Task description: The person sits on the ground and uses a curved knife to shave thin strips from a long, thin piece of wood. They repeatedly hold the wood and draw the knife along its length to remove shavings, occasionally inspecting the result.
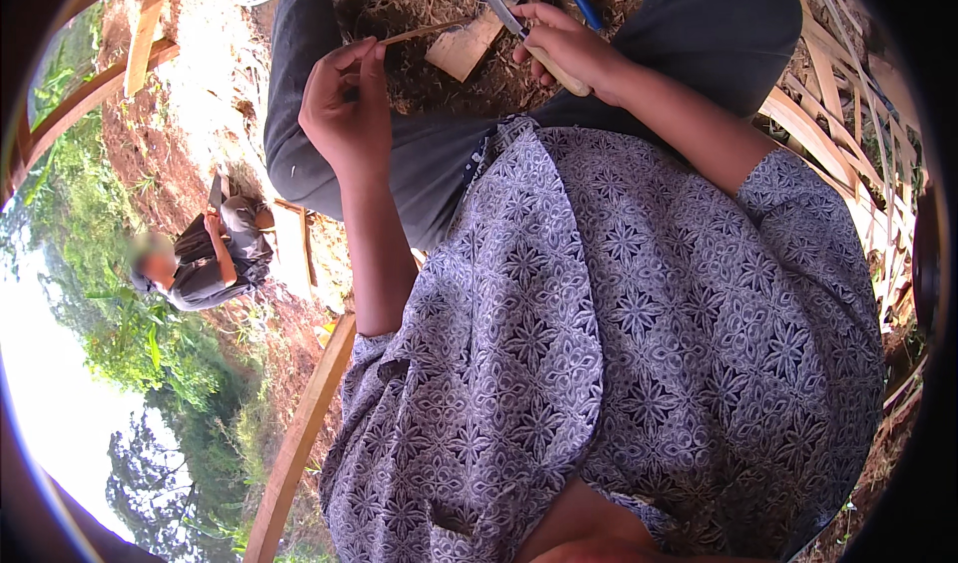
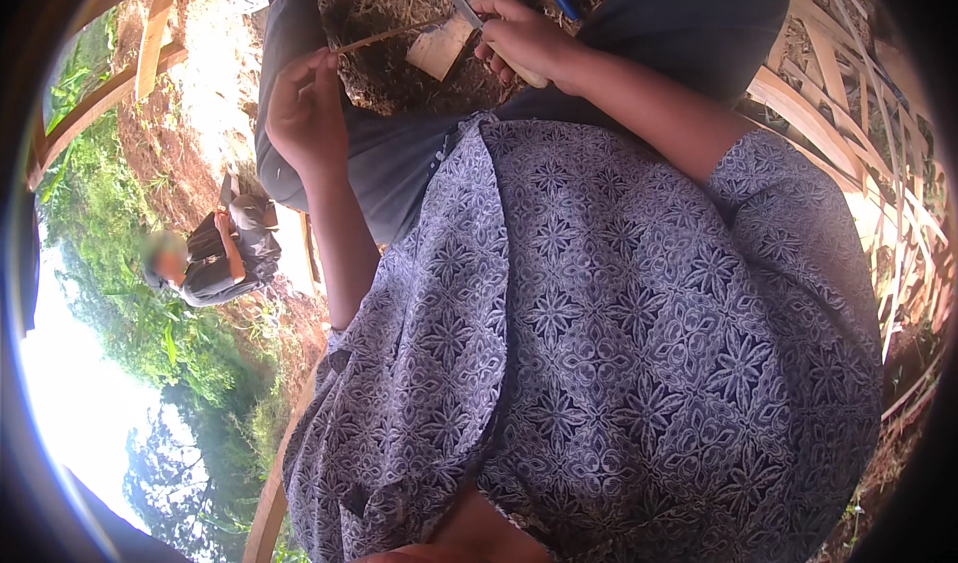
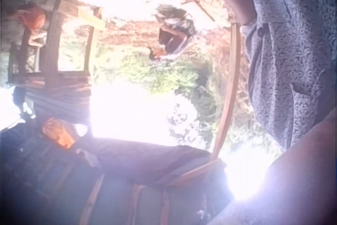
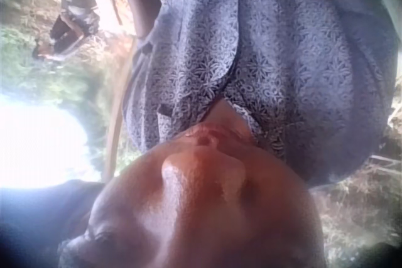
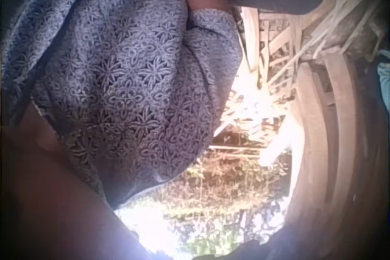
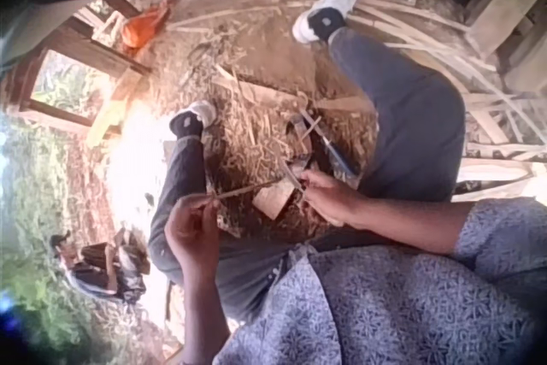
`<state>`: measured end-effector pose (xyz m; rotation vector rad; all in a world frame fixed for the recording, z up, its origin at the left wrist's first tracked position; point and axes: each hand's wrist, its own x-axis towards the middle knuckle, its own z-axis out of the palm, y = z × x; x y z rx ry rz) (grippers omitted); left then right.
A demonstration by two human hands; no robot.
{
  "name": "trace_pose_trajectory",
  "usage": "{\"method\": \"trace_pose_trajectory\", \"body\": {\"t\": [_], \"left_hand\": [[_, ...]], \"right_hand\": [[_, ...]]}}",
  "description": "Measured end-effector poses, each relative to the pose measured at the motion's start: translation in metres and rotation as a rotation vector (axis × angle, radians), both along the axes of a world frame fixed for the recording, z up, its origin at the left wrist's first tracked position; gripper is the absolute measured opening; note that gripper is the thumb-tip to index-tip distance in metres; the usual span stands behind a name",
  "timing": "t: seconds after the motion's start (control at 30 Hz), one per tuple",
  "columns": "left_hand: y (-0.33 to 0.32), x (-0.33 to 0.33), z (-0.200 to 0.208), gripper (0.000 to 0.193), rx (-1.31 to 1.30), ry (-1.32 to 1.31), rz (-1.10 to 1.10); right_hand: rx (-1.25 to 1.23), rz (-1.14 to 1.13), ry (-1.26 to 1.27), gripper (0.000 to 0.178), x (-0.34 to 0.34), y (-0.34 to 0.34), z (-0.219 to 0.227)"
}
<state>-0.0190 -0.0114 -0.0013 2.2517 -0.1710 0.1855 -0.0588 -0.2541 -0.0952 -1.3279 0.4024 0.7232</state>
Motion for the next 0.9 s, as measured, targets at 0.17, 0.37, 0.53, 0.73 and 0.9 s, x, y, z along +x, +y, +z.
{"method": "trace_pose_trajectory", "body": {"t": [0.17,0.37,0.53,0.73,0.9], "left_hand": [[0.004,-0.014,-0.003,0.012,0.091,-0.08,-0.016],[-0.006,-0.022,-0.004,0.015,0.16,-0.223,-0.085],[-0.008,-0.024,-0.011,0.02,0.187,-0.349,-0.172],[-0.01,-0.032,-0.031,0.025,0.233,-0.327,-0.228],[-0.015,-0.039,-0.033,0.019,0.103,-0.126,-0.07]], "right_hand": [[-0.111,0.218,-0.356,0.052,-0.009,0.01,0.046],[-0.139,0.071,-0.609,0.027,-0.03,0.031,0.04],[-0.099,0.178,-0.552,0.028,-0.03,0.024,0.053],[-0.053,0.117,-0.603,0.025,-0.031,0.029,0.05],[-0.123,-0.026,-0.538,0.028,-0.027,0.025,0.012]]}}
